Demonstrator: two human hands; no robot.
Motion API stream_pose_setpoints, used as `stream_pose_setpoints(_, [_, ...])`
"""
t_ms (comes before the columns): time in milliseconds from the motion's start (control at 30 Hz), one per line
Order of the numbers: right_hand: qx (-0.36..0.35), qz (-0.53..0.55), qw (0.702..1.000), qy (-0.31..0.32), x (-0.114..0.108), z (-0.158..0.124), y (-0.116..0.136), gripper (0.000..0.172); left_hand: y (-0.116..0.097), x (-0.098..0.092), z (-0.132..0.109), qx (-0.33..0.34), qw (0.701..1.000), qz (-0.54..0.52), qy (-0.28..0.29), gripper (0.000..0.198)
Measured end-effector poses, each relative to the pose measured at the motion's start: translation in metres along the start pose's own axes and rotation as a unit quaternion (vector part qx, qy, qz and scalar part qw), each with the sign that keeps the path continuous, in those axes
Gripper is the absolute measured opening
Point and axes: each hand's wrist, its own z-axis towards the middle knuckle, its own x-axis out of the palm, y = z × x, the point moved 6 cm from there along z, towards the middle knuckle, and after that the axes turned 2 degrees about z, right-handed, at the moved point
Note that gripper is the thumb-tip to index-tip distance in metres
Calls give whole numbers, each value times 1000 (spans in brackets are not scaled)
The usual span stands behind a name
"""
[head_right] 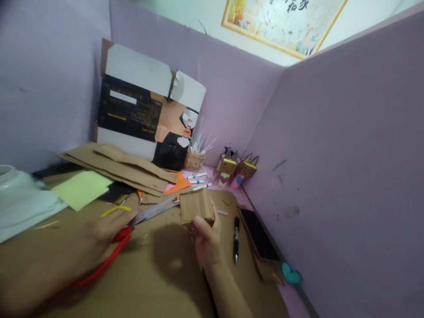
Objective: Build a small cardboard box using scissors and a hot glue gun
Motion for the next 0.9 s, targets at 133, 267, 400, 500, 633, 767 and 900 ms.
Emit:
stream_pose_setpoints(133, [7,-3,1000,10,4,-2,1,70,1,3,-1,-14,1000,12,7,39])
stream_pose_setpoints(267, [9,-3,1000,28,6,-3,0,68,0,2,1,-17,1000,16,18,37])
stream_pose_setpoints(400, [10,-8,1000,27,7,-3,1,70,-1,2,1,-23,999,19,29,35])
stream_pose_setpoints(500, [-3,-22,999,26,8,-3,2,75,1,3,0,-33,998,27,35,37])
stream_pose_setpoints(633, [-47,-51,997,38,7,-3,3,80,2,4,0,-48,997,11,52,36])
stream_pose_setpoints(767, [-69,-92,993,25,-2,0,-1,82,0,2,0,-66,995,-12,70,32])
stream_pose_setpoints(900, [-75,-147,986,15,-8,2,0,82,-3,-1,2,-91,991,-41,84,26])
